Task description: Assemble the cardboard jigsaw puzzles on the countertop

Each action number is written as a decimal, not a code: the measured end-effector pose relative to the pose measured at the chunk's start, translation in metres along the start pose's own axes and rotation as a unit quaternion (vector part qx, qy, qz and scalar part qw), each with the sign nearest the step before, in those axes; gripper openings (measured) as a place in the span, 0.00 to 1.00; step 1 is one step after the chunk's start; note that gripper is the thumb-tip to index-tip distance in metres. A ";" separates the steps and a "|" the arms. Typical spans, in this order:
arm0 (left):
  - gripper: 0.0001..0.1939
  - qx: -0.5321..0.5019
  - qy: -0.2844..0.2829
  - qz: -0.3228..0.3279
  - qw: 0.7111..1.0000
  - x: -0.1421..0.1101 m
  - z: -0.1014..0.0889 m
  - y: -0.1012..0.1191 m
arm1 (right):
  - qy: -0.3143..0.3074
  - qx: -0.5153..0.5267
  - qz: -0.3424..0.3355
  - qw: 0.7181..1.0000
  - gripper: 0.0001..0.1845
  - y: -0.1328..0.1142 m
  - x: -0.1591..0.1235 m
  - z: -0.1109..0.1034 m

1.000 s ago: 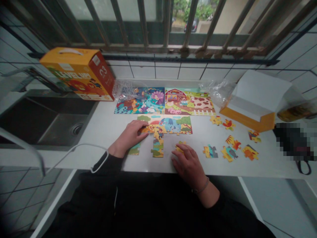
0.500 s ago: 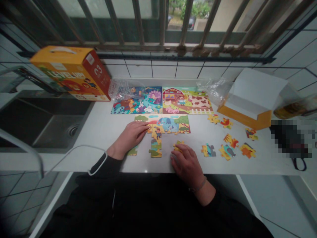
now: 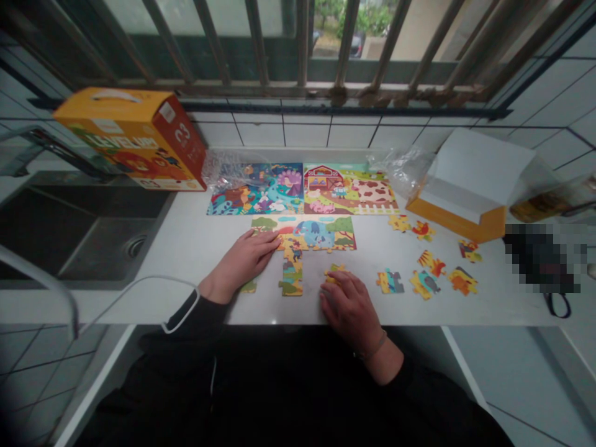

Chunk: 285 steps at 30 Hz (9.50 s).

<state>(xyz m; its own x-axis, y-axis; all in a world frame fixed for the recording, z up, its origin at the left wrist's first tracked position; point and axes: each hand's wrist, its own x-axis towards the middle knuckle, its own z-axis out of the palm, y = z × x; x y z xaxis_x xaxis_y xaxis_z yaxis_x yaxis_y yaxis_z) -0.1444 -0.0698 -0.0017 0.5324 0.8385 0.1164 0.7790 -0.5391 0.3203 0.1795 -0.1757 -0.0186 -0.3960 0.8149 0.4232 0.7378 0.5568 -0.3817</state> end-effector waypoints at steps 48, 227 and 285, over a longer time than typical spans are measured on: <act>0.28 -0.105 -0.019 -0.046 0.993 -0.079 -0.013 0.011 | 0.009 -0.020 0.074 0.997 0.15 0.039 -0.009 -0.006; 0.14 -0.020 0.110 0.040 0.993 -0.072 0.033 0.096 | -0.122 -0.018 -0.109 0.986 0.15 0.026 0.033 -0.001; 0.22 0.006 0.062 0.069 0.996 -0.058 0.039 0.100 | -0.155 -0.209 0.319 0.911 0.28 0.061 -0.011 -0.077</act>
<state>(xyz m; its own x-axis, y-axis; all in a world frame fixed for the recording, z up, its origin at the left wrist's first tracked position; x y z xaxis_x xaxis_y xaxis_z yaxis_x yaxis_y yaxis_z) -0.0849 -0.1755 -0.0136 0.5906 0.7588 0.2746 0.7051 -0.6508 0.2816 0.2708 -0.1628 0.0170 0.0990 0.9937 -0.0521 0.9901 -0.1036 -0.0946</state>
